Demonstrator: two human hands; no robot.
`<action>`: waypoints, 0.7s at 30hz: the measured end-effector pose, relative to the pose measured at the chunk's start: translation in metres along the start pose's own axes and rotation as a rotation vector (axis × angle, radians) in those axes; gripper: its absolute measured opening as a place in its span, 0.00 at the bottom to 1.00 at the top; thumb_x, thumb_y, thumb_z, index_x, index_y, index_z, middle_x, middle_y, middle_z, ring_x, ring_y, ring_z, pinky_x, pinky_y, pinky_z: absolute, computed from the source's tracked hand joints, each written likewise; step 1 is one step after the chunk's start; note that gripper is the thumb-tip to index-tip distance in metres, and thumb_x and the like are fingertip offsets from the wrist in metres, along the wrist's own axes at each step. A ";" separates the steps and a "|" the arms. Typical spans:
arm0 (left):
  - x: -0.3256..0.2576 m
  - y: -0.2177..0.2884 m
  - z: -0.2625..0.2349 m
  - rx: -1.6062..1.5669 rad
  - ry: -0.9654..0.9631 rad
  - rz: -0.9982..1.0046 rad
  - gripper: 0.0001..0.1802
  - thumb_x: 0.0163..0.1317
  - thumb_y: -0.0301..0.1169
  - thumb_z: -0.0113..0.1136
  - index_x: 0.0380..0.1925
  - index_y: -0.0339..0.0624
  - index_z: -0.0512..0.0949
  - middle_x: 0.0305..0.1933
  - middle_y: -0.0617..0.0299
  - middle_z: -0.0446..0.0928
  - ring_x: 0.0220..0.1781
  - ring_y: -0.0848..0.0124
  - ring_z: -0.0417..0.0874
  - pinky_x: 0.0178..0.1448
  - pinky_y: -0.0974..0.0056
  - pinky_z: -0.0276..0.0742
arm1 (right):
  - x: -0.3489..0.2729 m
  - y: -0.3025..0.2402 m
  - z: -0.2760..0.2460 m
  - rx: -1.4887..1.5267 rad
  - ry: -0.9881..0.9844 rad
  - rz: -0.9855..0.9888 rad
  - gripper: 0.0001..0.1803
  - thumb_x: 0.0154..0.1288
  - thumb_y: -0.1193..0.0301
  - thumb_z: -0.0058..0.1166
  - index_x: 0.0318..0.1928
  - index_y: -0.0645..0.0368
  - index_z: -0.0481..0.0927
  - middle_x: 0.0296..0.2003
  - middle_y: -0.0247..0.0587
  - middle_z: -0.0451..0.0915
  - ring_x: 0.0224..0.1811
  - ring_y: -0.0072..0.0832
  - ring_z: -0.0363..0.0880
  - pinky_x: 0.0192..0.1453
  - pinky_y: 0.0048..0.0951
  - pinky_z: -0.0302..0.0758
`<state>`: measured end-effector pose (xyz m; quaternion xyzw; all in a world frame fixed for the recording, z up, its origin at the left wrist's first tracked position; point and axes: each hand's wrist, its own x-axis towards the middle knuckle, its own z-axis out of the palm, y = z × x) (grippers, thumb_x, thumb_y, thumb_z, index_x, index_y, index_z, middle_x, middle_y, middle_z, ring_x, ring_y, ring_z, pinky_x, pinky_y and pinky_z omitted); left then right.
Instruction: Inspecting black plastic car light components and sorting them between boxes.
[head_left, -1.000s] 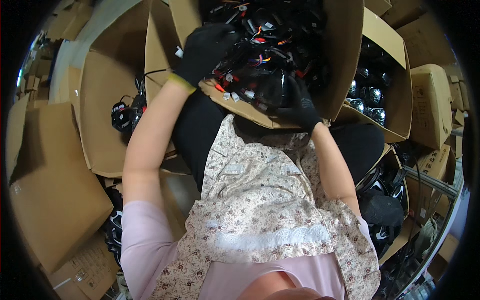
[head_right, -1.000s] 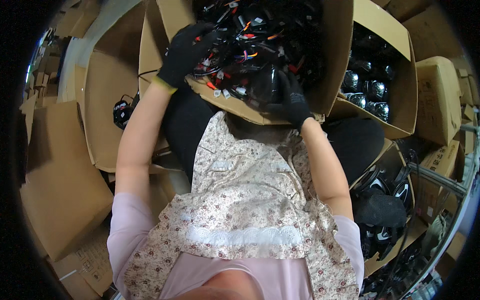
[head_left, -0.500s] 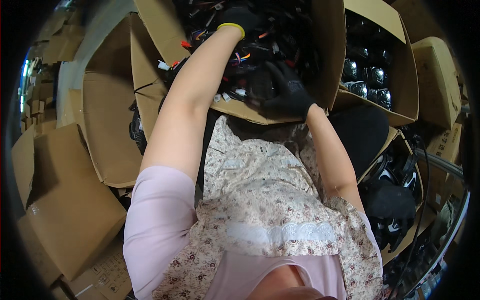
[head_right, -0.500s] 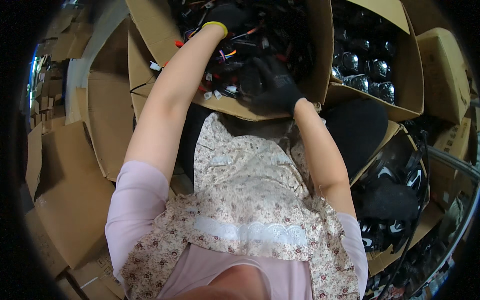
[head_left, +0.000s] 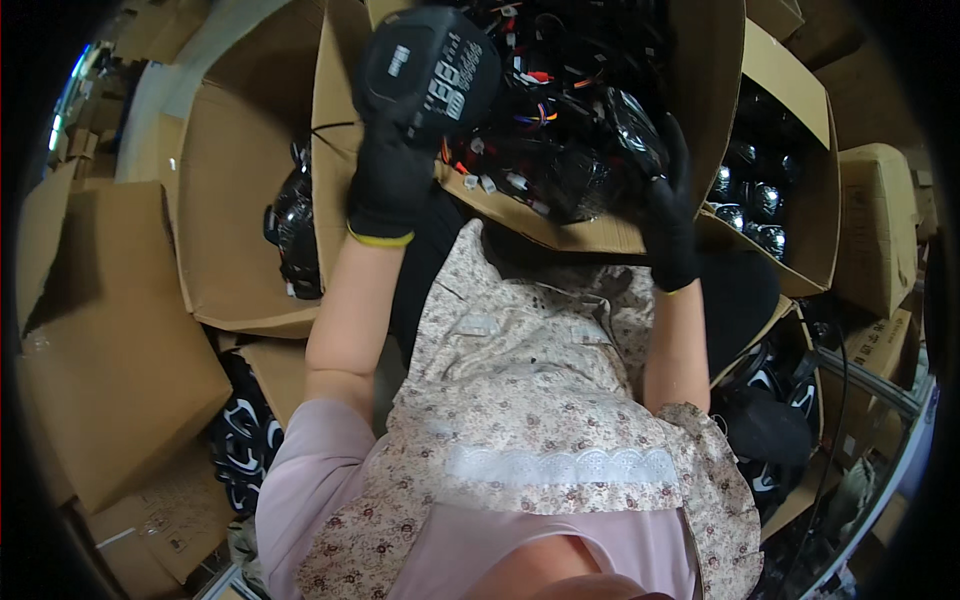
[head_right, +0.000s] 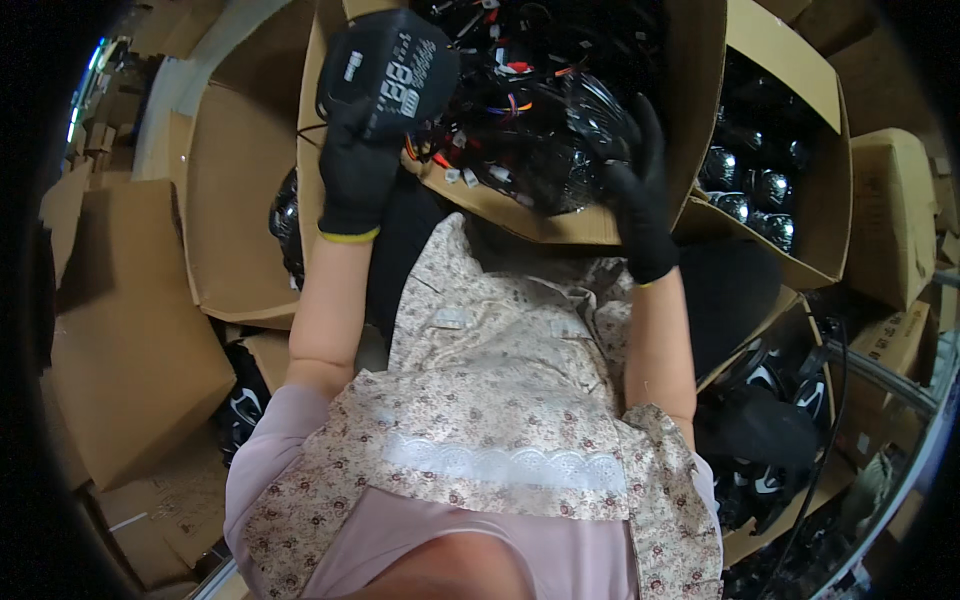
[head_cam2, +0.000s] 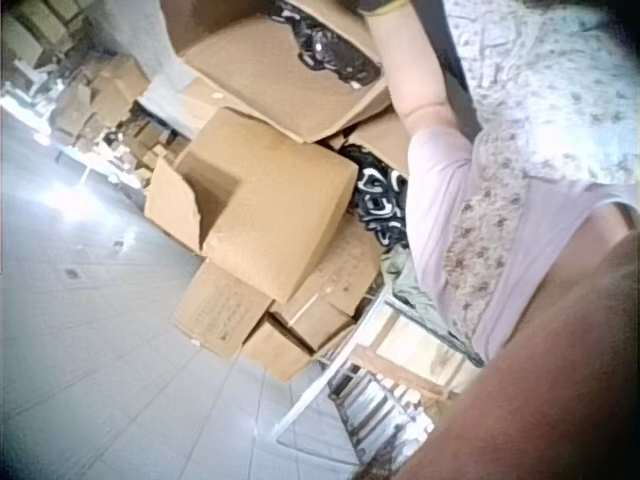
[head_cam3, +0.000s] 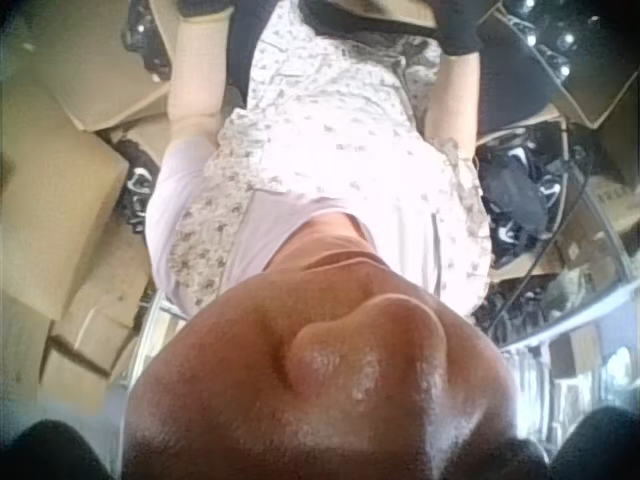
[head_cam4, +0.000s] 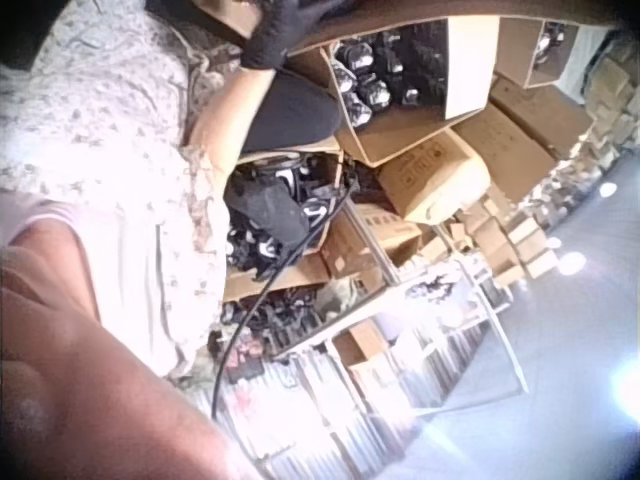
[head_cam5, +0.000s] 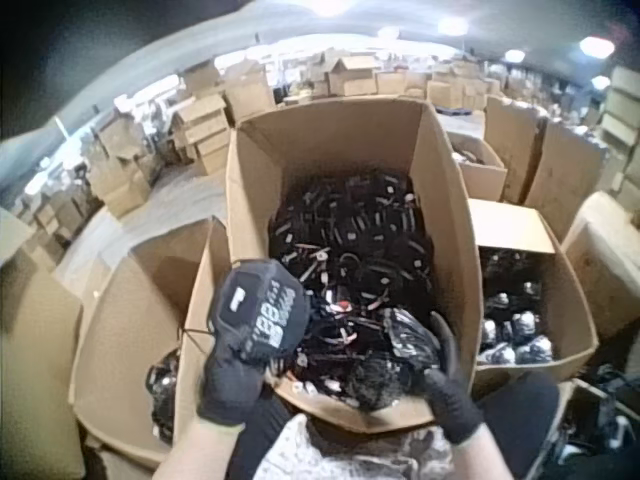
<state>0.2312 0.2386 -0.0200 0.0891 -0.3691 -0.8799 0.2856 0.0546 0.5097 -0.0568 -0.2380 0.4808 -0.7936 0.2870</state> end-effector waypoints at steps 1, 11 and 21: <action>-0.023 -0.013 0.009 0.300 0.088 0.073 0.25 0.69 0.26 0.50 0.66 0.35 0.69 0.68 0.48 0.72 0.68 0.56 0.74 0.72 0.53 0.69 | 0.001 0.000 0.032 0.003 0.067 -0.065 0.55 0.54 0.62 0.67 0.78 0.53 0.49 0.70 0.52 0.62 0.70 0.40 0.66 0.71 0.38 0.68; -0.077 -0.054 0.070 0.478 -0.033 0.026 0.30 0.79 0.38 0.45 0.74 0.36 0.54 0.72 0.51 0.64 0.70 0.66 0.68 0.73 0.64 0.64 | -0.020 0.026 0.125 -0.427 0.103 -0.471 0.63 0.45 0.63 0.76 0.77 0.56 0.47 0.71 0.50 0.54 0.73 0.42 0.60 0.75 0.43 0.63; -0.071 -0.049 0.079 0.298 -0.112 0.113 0.33 0.62 0.41 0.70 0.62 0.36 0.72 0.57 0.54 0.80 0.55 0.68 0.81 0.59 0.63 0.76 | -0.014 0.030 0.110 -0.757 0.072 -0.700 0.60 0.43 0.50 0.78 0.72 0.52 0.55 0.70 0.56 0.52 0.75 0.54 0.52 0.74 0.53 0.60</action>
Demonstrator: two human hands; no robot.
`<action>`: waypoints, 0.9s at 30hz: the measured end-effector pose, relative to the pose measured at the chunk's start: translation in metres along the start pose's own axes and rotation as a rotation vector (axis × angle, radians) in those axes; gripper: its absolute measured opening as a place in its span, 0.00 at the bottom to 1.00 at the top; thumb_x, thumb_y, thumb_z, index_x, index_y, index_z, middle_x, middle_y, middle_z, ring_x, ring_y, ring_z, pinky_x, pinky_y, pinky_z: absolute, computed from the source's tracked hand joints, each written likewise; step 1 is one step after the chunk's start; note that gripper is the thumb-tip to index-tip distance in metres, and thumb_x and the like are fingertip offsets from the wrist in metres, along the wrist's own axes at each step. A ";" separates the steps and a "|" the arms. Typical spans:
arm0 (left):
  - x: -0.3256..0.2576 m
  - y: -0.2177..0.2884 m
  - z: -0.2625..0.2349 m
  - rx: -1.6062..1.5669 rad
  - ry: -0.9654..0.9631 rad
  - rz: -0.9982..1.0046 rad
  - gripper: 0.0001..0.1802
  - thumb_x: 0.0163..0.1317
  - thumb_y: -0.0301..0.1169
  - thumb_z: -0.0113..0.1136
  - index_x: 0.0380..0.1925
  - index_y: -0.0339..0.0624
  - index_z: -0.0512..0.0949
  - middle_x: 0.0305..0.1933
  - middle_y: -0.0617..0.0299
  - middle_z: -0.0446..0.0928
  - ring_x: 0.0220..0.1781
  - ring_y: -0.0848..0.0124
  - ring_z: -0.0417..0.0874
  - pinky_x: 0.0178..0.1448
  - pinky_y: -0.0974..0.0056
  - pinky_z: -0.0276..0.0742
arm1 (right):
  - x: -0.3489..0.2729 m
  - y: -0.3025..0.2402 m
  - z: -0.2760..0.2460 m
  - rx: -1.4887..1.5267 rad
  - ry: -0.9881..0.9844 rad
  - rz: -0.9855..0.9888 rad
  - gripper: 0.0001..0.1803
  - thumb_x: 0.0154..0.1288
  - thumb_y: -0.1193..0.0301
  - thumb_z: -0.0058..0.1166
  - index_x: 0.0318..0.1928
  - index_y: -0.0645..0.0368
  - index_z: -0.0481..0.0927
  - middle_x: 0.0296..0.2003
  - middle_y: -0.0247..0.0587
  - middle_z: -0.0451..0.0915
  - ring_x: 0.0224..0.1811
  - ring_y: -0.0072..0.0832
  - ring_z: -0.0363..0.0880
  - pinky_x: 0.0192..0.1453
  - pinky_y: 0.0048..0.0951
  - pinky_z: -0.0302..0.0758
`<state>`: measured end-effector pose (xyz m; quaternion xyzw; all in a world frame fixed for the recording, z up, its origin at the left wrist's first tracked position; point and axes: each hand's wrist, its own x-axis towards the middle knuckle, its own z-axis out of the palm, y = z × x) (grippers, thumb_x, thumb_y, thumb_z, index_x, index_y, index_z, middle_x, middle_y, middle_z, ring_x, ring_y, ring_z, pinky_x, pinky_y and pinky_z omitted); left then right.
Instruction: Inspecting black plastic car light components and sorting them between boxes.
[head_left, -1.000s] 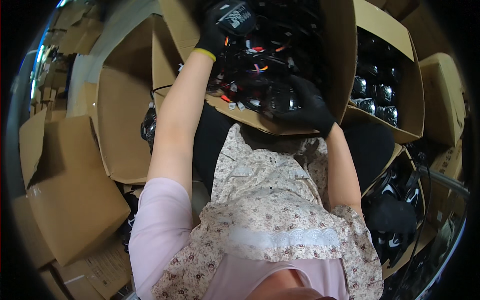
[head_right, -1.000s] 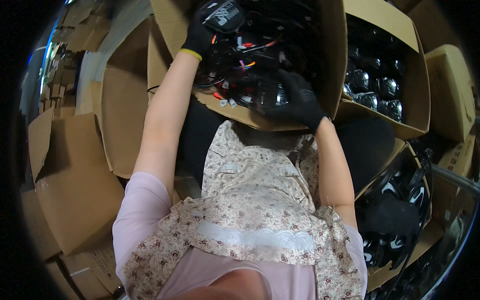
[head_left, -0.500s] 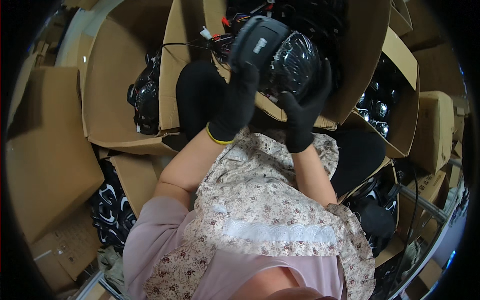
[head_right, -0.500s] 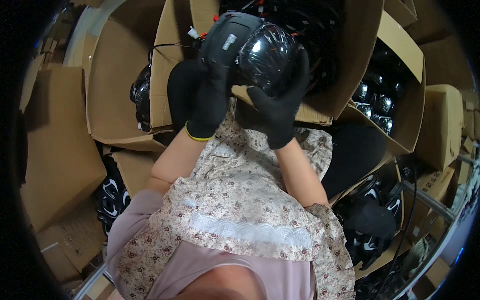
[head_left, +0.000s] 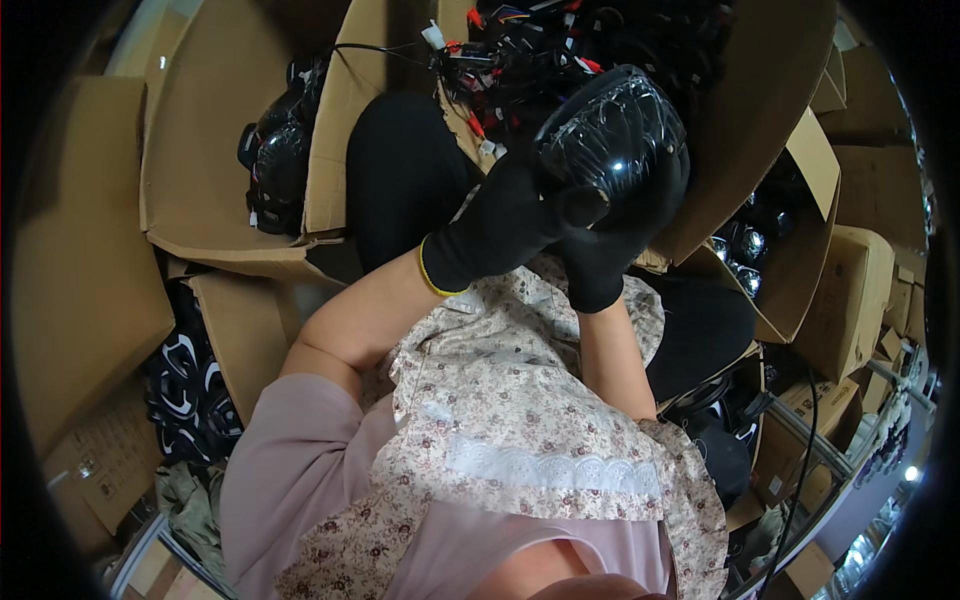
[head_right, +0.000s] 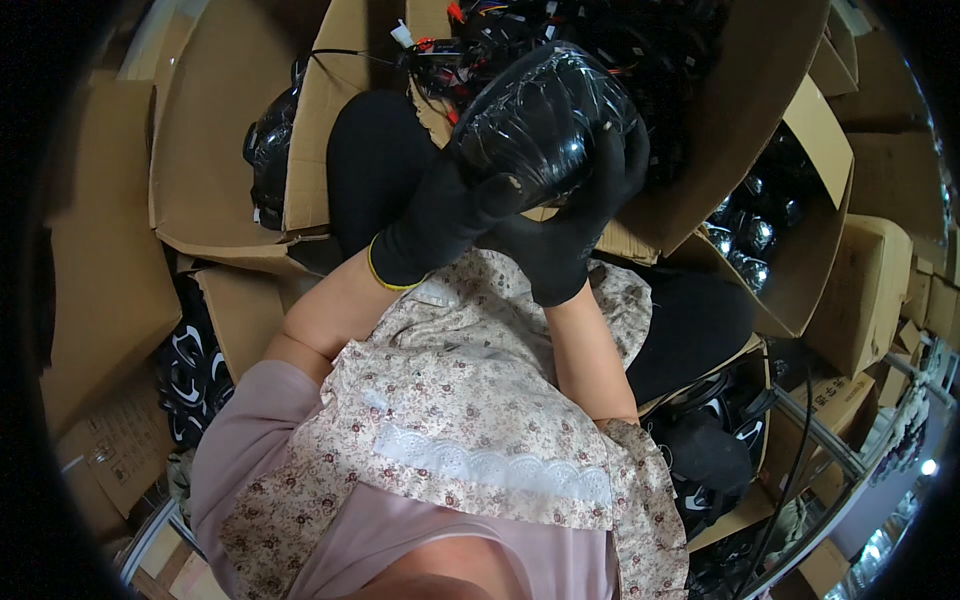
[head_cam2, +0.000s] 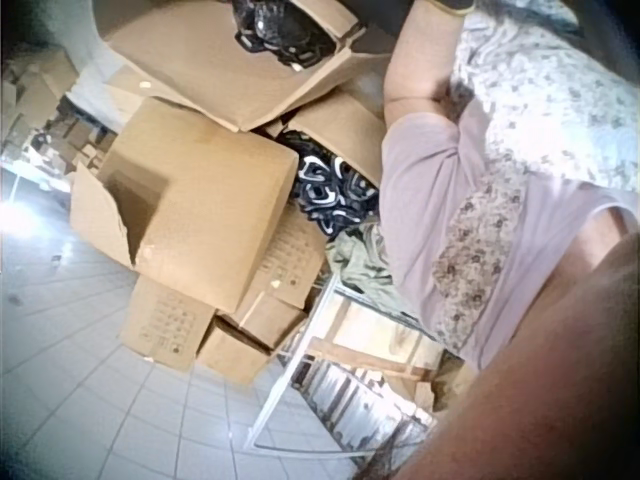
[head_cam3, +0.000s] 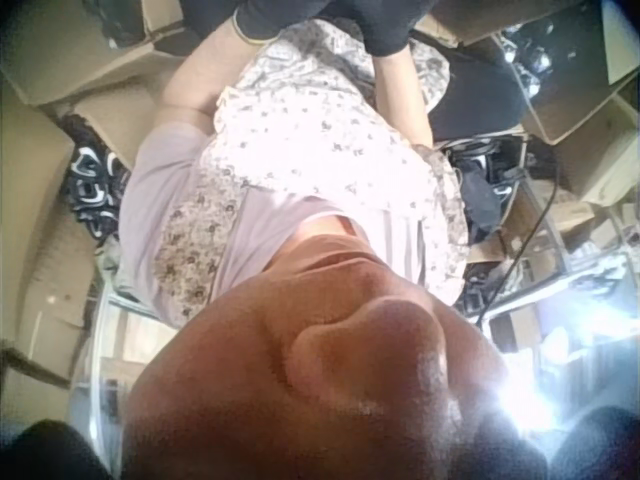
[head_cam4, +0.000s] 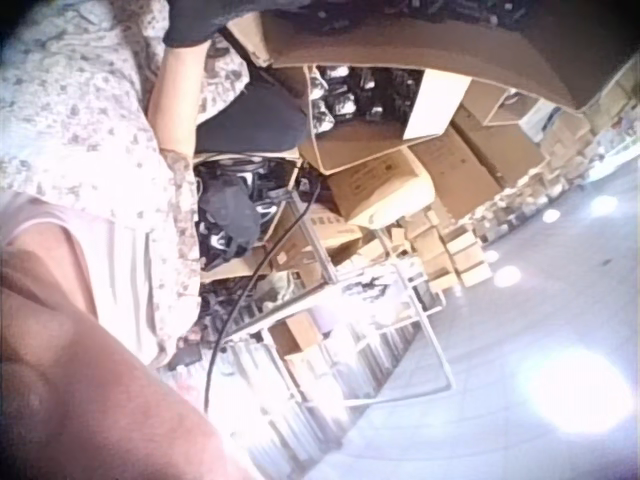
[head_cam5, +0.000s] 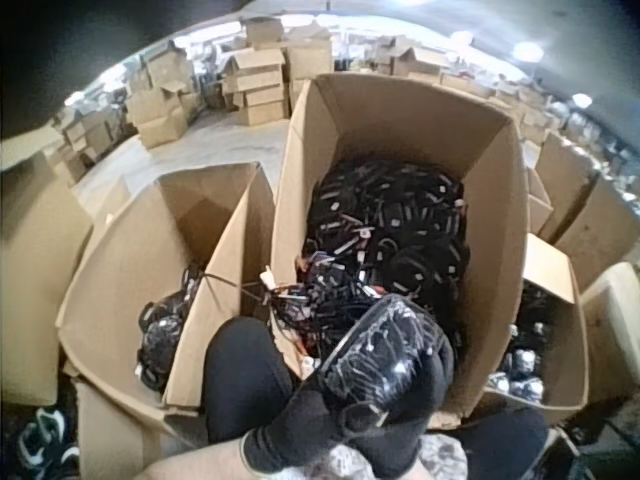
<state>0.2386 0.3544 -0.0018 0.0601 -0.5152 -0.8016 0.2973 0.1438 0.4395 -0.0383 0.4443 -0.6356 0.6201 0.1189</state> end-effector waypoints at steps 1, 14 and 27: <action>-0.001 -0.002 -0.001 -0.004 0.005 0.000 0.33 0.62 0.41 0.70 0.62 0.36 0.72 0.57 0.54 0.80 0.55 0.68 0.81 0.59 0.63 0.76 | -0.002 0.003 0.000 -0.030 0.006 -0.005 0.61 0.40 0.49 0.79 0.72 0.51 0.56 0.70 0.57 0.51 0.75 0.55 0.52 0.74 0.53 0.60; -0.010 0.018 -0.035 0.274 -0.098 -0.151 0.22 0.69 0.26 0.56 0.62 0.34 0.73 0.60 0.52 0.79 0.59 0.68 0.80 0.63 0.61 0.75 | 0.039 -0.038 -0.030 0.364 -0.080 0.529 0.29 0.66 0.64 0.60 0.63 0.62 0.70 0.63 0.49 0.69 0.63 0.33 0.71 0.66 0.34 0.70; -0.007 0.036 -0.039 0.285 -0.099 -0.056 0.27 0.62 0.27 0.69 0.61 0.36 0.73 0.56 0.58 0.80 0.56 0.71 0.81 0.60 0.66 0.78 | 0.029 -0.038 -0.030 0.376 -0.210 0.436 0.15 0.63 0.73 0.59 0.50 0.62 0.79 0.46 0.40 0.77 0.52 0.27 0.75 0.57 0.30 0.73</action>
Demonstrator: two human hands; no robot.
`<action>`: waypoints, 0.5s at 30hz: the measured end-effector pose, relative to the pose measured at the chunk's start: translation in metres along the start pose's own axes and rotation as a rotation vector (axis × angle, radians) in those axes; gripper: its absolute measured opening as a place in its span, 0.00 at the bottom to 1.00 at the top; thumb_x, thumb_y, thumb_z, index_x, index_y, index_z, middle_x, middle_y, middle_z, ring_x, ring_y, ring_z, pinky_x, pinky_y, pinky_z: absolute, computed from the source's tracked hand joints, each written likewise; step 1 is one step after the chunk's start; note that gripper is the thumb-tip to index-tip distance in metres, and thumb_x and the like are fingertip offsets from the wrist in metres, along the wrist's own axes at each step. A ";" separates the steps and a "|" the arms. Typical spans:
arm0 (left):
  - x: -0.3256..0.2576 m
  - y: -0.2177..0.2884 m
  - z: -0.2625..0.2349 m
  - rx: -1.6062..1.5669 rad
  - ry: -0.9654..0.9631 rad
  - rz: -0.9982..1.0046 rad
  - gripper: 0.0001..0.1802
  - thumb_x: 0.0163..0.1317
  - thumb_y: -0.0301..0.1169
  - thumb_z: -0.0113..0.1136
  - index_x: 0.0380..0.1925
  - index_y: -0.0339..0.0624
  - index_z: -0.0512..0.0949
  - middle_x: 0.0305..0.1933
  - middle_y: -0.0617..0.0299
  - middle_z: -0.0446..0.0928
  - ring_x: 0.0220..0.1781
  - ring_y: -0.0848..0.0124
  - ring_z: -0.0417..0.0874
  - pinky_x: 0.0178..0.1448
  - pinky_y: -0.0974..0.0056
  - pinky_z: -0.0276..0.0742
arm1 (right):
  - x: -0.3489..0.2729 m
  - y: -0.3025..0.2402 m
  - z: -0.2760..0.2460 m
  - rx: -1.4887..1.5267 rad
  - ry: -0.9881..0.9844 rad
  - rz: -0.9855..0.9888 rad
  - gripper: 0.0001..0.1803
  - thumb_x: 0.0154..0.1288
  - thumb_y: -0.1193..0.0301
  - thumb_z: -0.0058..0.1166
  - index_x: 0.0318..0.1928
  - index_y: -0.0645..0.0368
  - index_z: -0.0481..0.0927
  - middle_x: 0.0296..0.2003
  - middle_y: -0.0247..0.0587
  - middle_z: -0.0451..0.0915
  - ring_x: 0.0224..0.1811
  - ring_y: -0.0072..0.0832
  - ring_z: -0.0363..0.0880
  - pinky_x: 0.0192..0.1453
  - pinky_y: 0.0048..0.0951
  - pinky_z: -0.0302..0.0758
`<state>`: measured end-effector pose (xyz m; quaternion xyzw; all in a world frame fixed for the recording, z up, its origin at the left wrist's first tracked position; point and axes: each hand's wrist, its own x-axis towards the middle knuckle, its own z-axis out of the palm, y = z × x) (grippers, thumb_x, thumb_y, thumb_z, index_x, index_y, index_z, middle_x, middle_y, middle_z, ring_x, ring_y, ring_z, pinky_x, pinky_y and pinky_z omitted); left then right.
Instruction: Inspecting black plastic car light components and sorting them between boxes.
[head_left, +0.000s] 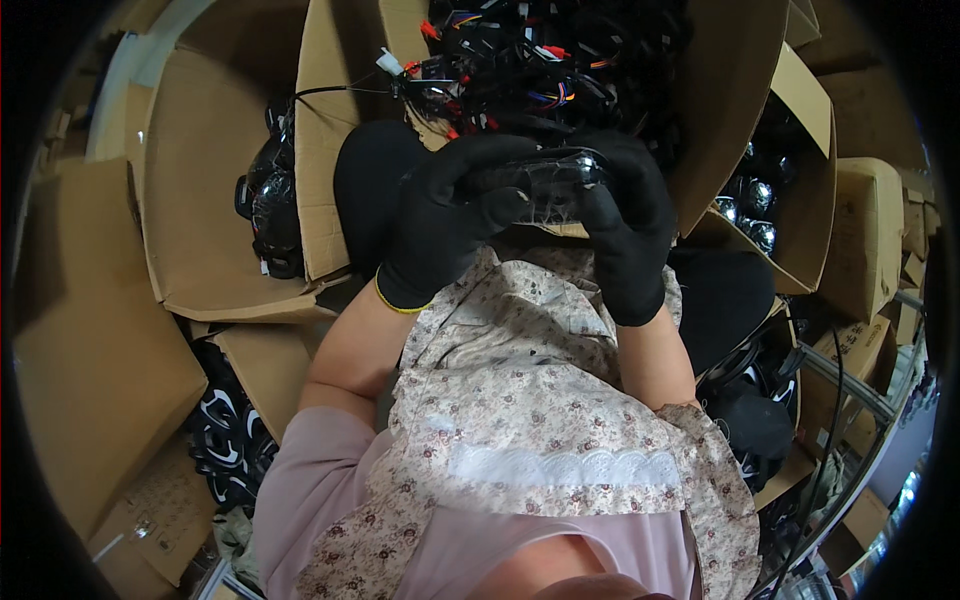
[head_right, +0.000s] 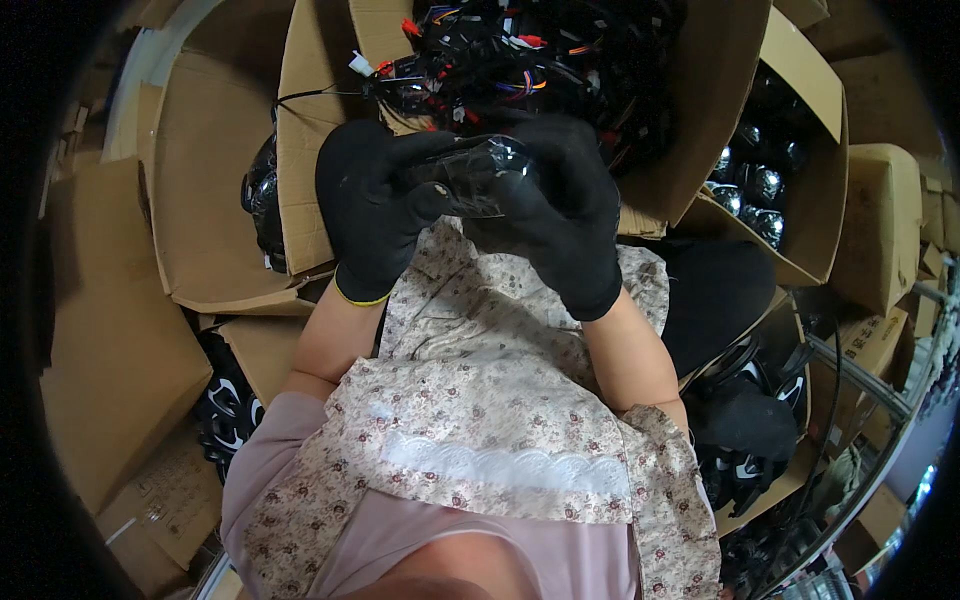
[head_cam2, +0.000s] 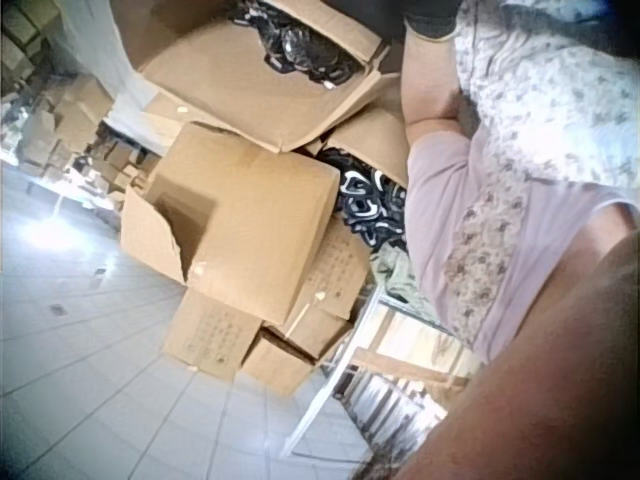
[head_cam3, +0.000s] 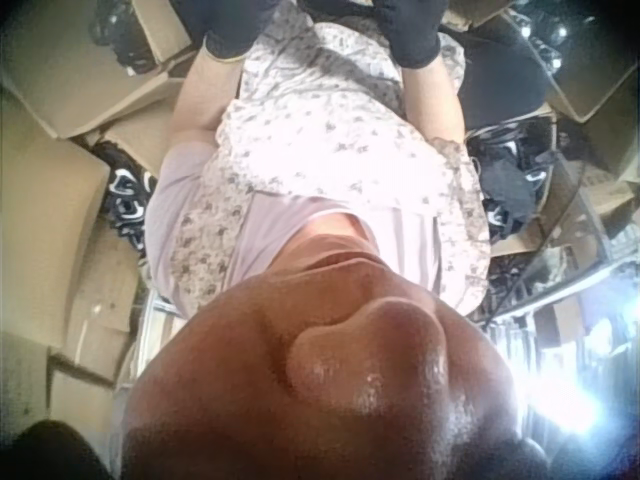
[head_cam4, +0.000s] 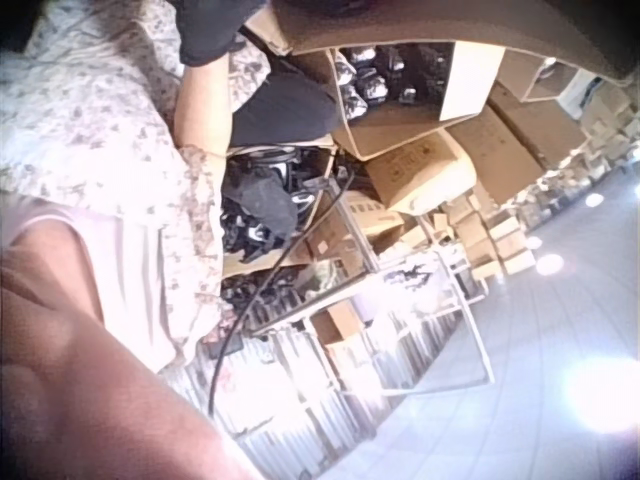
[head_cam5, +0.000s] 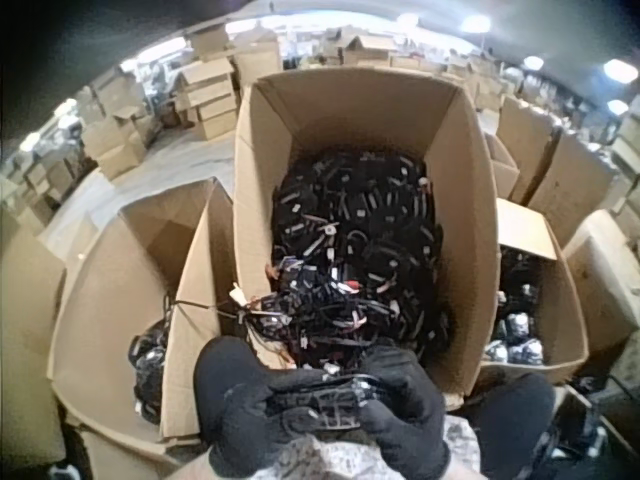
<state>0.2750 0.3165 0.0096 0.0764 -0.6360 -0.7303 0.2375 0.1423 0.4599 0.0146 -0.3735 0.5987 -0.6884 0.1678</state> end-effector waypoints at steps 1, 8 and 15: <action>-0.002 -0.003 0.001 0.006 0.007 0.014 0.27 0.62 0.27 0.69 0.60 0.36 0.74 0.55 0.58 0.80 0.55 0.72 0.82 0.59 0.66 0.78 | -0.001 0.000 0.000 -0.005 0.000 -0.020 0.13 0.61 0.73 0.60 0.47 0.61 0.80 0.45 0.39 0.77 0.50 0.28 0.75 0.55 0.30 0.73; 0.006 0.001 -0.008 0.244 -0.128 0.041 0.22 0.61 0.26 0.69 0.56 0.37 0.77 0.51 0.59 0.81 0.51 0.71 0.83 0.55 0.66 0.79 | -0.004 0.011 0.004 -0.211 -0.022 -0.294 0.12 0.54 0.73 0.67 0.40 0.57 0.82 0.38 0.38 0.79 0.41 0.37 0.74 0.48 0.36 0.69; 0.000 0.000 -0.004 0.288 -0.141 -0.004 0.21 0.62 0.25 0.69 0.55 0.37 0.78 0.50 0.58 0.81 0.50 0.71 0.83 0.54 0.66 0.80 | -0.004 0.000 0.003 -0.399 -0.013 -0.458 0.15 0.51 0.72 0.68 0.42 0.56 0.83 0.35 0.40 0.79 0.40 0.41 0.75 0.47 0.38 0.67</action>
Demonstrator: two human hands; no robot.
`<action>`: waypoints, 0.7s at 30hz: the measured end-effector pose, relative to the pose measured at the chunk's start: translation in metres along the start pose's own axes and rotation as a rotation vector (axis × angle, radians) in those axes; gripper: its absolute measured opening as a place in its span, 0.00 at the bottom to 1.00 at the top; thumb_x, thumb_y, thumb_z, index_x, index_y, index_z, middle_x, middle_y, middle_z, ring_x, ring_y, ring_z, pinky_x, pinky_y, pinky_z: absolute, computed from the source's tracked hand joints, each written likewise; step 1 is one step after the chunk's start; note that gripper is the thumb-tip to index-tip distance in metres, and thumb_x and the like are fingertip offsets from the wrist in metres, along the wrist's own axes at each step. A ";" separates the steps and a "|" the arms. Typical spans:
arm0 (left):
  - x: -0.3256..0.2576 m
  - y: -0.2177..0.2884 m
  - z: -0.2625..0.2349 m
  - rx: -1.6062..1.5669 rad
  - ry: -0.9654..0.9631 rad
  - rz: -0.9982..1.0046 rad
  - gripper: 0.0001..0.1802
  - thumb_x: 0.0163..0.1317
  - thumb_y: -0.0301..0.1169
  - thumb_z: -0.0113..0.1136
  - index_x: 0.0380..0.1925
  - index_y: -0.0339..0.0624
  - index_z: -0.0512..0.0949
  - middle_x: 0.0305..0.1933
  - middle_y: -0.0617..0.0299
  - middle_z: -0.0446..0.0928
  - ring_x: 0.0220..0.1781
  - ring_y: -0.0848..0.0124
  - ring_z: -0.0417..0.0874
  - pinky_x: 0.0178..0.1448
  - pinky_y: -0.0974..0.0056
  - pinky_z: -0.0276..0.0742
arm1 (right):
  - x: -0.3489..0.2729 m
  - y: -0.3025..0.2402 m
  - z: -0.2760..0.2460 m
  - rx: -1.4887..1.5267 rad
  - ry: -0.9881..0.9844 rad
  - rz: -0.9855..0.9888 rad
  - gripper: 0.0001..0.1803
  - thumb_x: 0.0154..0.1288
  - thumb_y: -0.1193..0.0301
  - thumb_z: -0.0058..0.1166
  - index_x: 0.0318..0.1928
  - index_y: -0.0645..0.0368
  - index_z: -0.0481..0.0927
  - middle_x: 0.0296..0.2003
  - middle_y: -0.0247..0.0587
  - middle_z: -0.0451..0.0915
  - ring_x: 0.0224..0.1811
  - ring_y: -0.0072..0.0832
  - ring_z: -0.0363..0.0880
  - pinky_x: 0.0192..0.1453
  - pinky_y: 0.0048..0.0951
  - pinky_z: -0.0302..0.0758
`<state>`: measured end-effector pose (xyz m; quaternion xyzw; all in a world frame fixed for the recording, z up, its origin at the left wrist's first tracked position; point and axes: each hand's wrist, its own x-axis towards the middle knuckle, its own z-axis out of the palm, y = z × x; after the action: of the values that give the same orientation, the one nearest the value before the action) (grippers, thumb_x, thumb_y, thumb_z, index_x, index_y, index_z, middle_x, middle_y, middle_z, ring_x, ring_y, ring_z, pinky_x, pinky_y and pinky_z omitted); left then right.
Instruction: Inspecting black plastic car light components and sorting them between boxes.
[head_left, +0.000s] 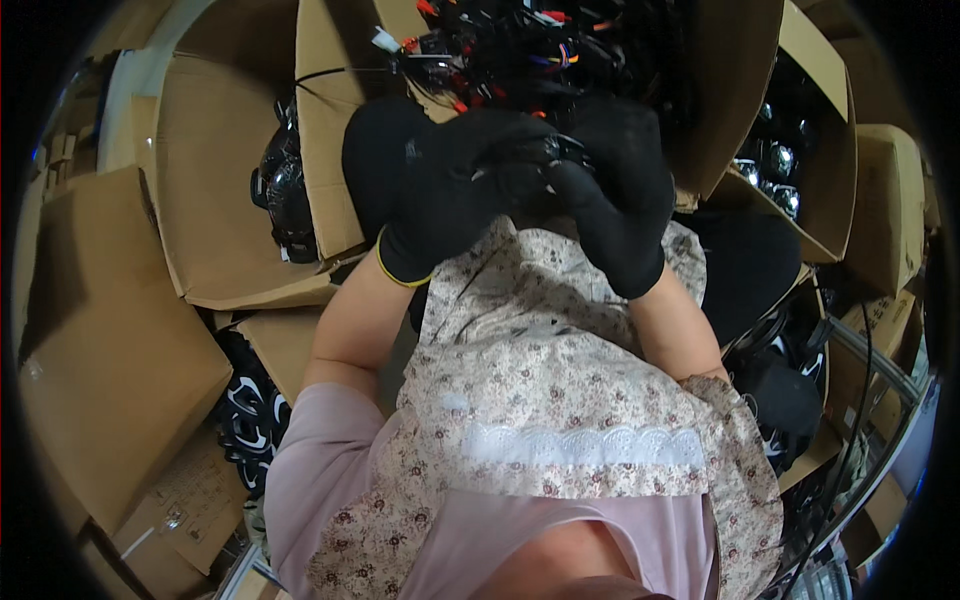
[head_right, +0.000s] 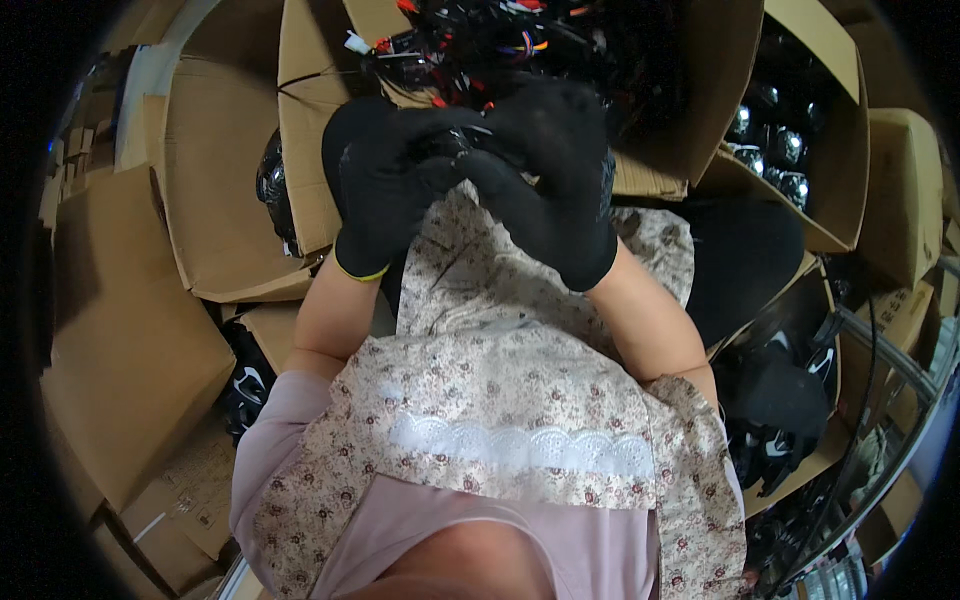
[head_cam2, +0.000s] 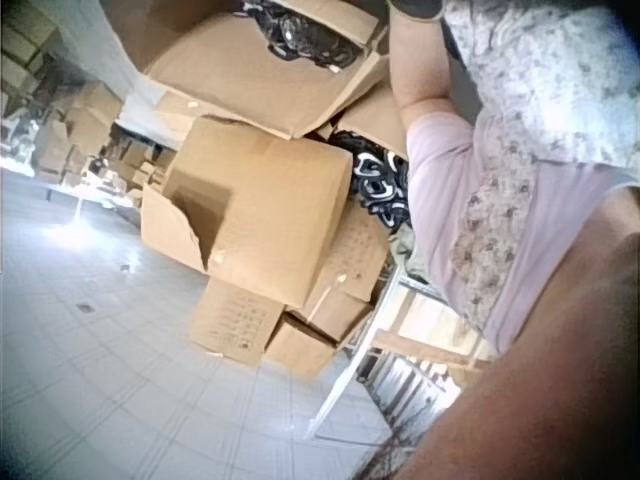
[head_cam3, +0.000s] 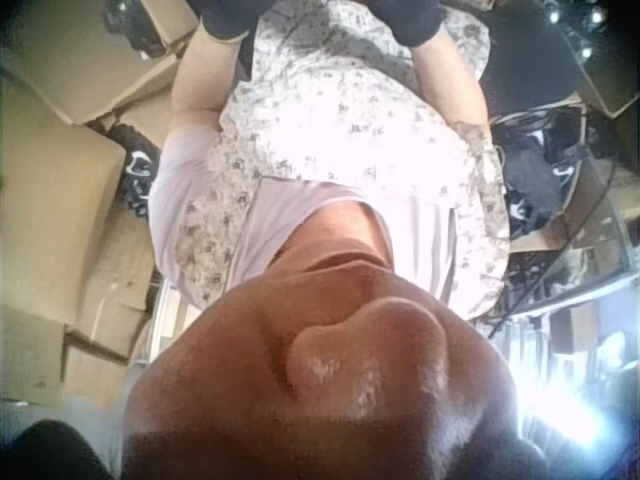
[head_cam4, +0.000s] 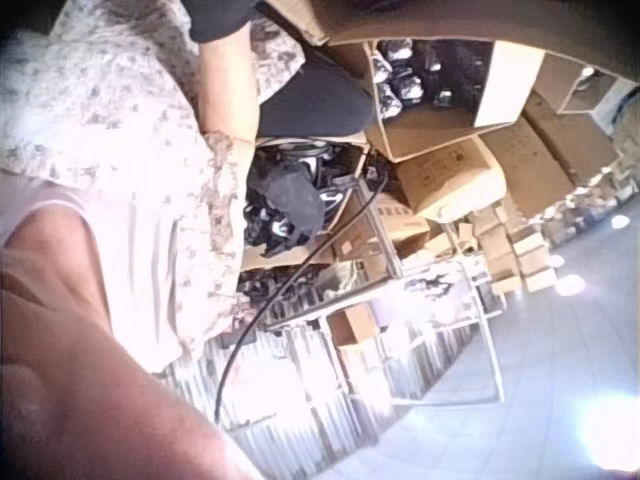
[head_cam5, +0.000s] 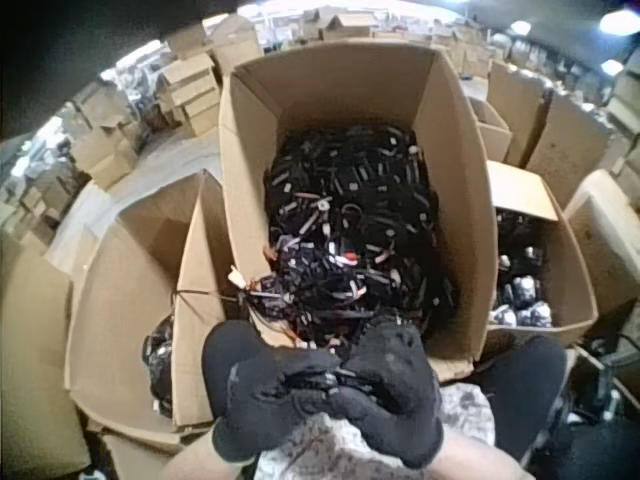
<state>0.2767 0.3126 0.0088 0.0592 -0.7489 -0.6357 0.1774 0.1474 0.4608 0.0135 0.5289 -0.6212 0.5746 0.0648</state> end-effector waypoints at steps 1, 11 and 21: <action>0.002 0.003 -0.002 -0.063 0.010 0.053 0.20 0.62 0.26 0.69 0.54 0.37 0.78 0.49 0.59 0.81 0.50 0.72 0.83 0.54 0.67 0.80 | 0.005 0.001 -0.001 0.040 -0.043 0.006 0.15 0.52 0.72 0.68 0.43 0.56 0.84 0.36 0.40 0.80 0.40 0.41 0.75 0.47 0.39 0.67; -0.005 -0.012 0.011 -0.037 0.060 0.076 0.16 0.62 0.26 0.69 0.50 0.37 0.80 0.47 0.58 0.81 0.46 0.71 0.83 0.51 0.66 0.80 | 0.001 -0.001 0.000 -0.015 -0.060 -0.011 0.08 0.55 0.75 0.62 0.38 0.60 0.82 0.32 0.42 0.78 0.37 0.41 0.75 0.45 0.39 0.67; 0.015 -0.003 -0.014 0.430 -0.016 0.603 0.15 0.55 0.34 0.72 0.42 0.43 0.83 0.50 0.55 0.84 0.50 0.54 0.84 0.64 0.48 0.72 | 0.006 0.014 -0.007 -0.071 -0.158 -0.227 0.20 0.43 0.65 0.73 0.39 0.50 0.81 0.46 0.37 0.81 0.53 0.42 0.77 0.63 0.54 0.65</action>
<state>0.2677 0.2941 0.0110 -0.1334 -0.8505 -0.3834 0.3344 0.1311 0.4596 0.0103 0.6366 -0.5806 0.4979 0.0989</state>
